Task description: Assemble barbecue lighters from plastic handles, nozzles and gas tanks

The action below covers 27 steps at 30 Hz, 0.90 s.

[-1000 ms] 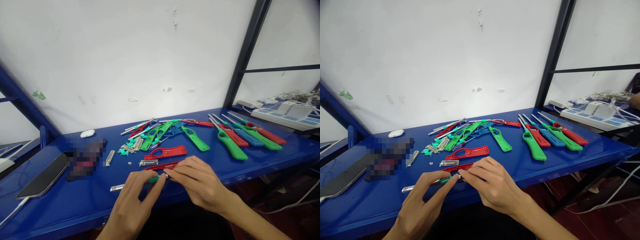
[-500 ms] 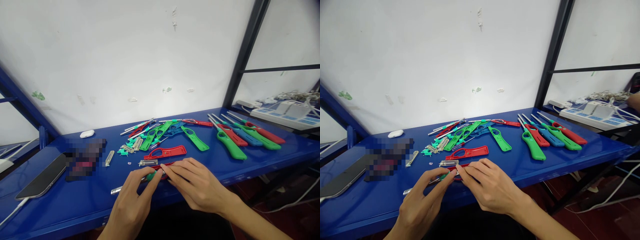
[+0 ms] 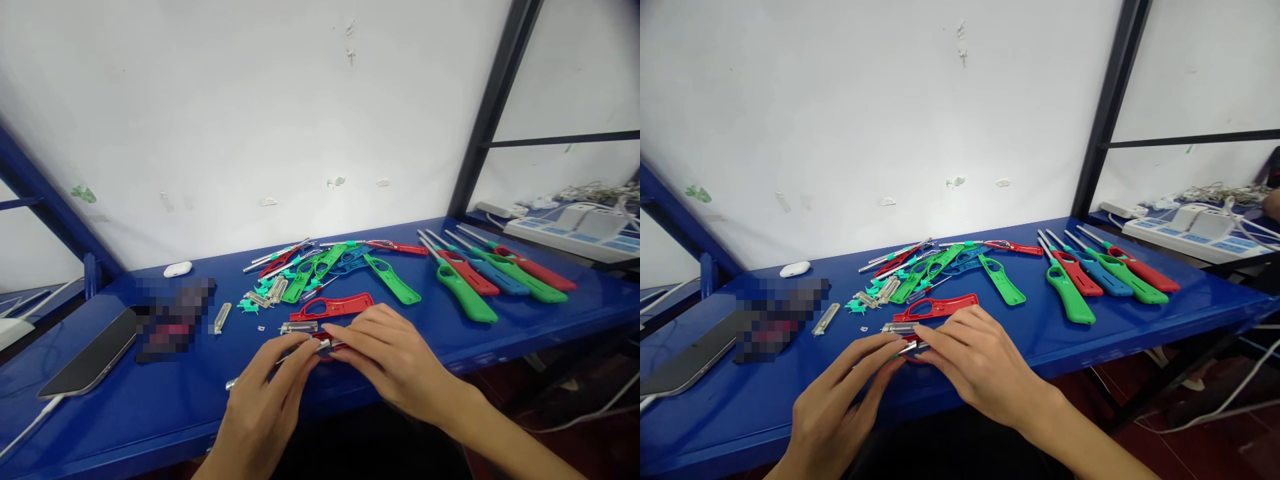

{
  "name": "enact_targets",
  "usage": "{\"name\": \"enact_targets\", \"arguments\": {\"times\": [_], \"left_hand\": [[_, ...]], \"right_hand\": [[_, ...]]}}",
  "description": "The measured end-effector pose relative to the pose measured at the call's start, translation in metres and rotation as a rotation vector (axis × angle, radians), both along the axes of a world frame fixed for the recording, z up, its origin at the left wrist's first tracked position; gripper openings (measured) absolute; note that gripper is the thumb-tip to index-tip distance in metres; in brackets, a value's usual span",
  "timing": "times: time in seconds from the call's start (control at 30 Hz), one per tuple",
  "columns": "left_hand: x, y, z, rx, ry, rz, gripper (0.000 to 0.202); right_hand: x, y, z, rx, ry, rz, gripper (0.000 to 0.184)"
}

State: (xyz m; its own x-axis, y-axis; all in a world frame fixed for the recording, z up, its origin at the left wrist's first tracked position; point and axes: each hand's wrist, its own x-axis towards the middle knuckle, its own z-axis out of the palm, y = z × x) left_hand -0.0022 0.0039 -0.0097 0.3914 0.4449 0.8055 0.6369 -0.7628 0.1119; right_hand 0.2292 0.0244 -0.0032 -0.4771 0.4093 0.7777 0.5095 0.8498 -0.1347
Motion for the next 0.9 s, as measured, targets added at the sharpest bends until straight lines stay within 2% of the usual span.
{"name": "enact_targets", "arguments": {"times": [0.13, 0.23, 0.43, 0.57, 0.73, 0.9], "left_hand": [[-0.009, 0.004, 0.009, -0.048, 0.017, -0.006, 0.026], [-0.016, 0.006, 0.015, -0.089, 0.006, -0.009, 0.027], [-0.022, 0.006, 0.019, -0.247, 0.011, -0.009, 0.029], [-0.025, 0.01, 0.016, -0.24, 0.036, 0.017, 0.03], [-0.031, 0.017, 0.011, -0.225, 0.101, -0.011, 0.04], [-0.035, 0.019, 0.01, -0.266, 0.135, 0.002, 0.046]], "right_hand": [[-0.006, 0.014, 0.007, -0.06, 0.026, 0.065, 0.024], [-0.012, 0.023, 0.016, -0.053, -0.061, 0.092, 0.018], [-0.017, 0.03, 0.032, -0.043, -0.211, 0.129, 0.02], [-0.019, 0.034, 0.03, -0.097, -0.236, 0.12, 0.025], [-0.023, 0.036, 0.022, -0.173, -0.306, 0.1, 0.03], [-0.026, 0.034, 0.023, -0.107, -0.442, 0.041, 0.031]]}}
